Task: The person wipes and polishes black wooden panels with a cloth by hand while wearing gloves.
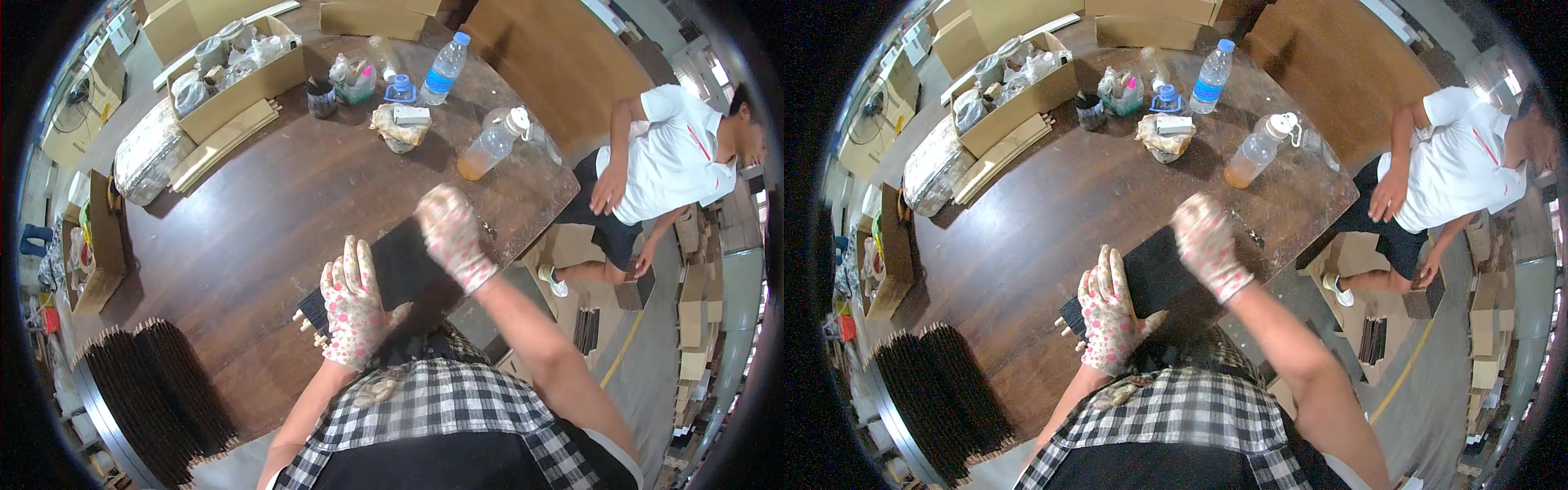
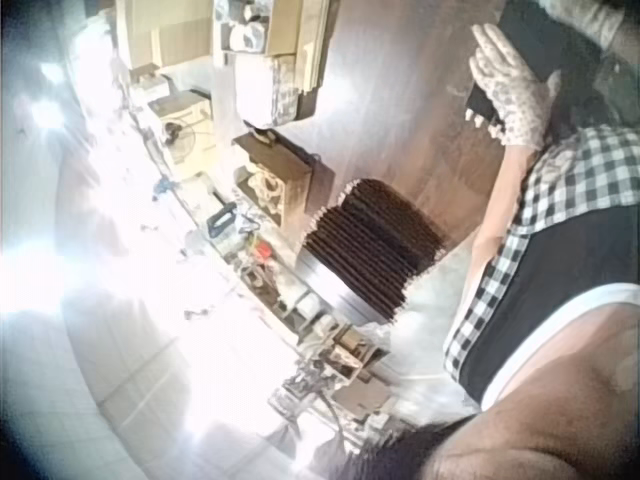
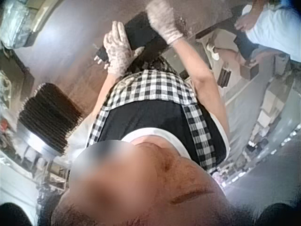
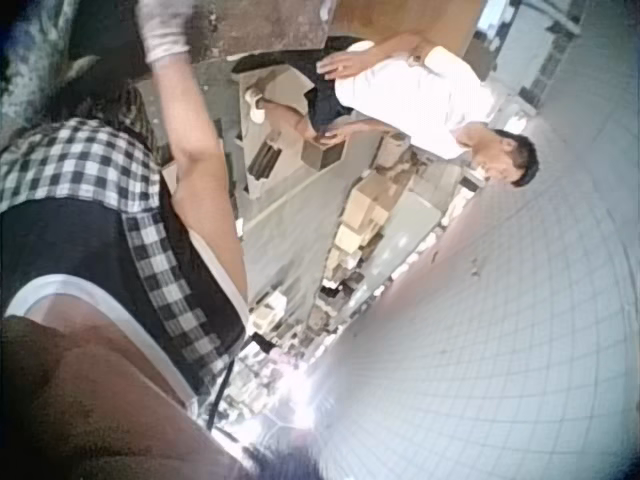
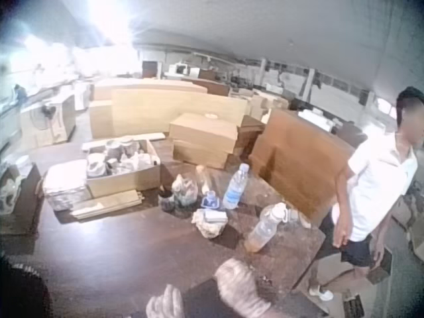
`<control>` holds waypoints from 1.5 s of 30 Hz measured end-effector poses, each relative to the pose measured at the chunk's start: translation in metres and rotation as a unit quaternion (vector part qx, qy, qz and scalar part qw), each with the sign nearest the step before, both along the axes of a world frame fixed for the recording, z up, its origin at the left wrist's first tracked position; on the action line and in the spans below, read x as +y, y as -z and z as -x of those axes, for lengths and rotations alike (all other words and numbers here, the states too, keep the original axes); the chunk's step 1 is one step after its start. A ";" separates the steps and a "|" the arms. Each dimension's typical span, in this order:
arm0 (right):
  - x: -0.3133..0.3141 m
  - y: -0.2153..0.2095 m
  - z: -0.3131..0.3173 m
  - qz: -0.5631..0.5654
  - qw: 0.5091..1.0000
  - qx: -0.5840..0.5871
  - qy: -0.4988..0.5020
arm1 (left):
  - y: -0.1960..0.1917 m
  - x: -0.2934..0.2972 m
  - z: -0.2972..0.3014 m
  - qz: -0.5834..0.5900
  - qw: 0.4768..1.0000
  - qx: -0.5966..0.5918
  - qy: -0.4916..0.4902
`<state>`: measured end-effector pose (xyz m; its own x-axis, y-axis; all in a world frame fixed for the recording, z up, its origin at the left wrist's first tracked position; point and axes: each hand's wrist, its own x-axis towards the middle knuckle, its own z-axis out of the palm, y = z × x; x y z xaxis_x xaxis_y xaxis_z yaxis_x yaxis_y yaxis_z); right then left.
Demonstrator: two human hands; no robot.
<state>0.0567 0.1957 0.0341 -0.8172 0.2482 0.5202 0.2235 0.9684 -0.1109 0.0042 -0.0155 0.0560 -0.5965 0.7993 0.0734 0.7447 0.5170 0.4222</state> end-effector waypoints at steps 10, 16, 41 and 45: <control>0.004 0.007 -0.007 0.050 0.998 0.008 0.030 | -0.001 -0.001 0.000 -0.024 0.999 -0.021 0.008; -0.074 0.001 0.004 0.082 0.993 0.019 -0.078 | 0.015 -0.006 0.001 -0.050 0.998 0.035 0.005; -0.018 -0.011 -0.039 0.027 0.999 0.028 -0.028 | 0.001 0.000 -0.003 -0.015 1.000 0.017 0.001; -0.038 0.004 -0.053 0.067 0.996 0.038 -0.051 | -0.001 0.001 -0.002 -0.003 1.000 0.027 -0.004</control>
<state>0.1093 0.1582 0.0306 -0.8016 0.2380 0.5484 0.1117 0.9608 -0.2538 0.0063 -0.0140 0.0568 -0.5978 0.7941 0.1101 0.7626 0.5208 0.3837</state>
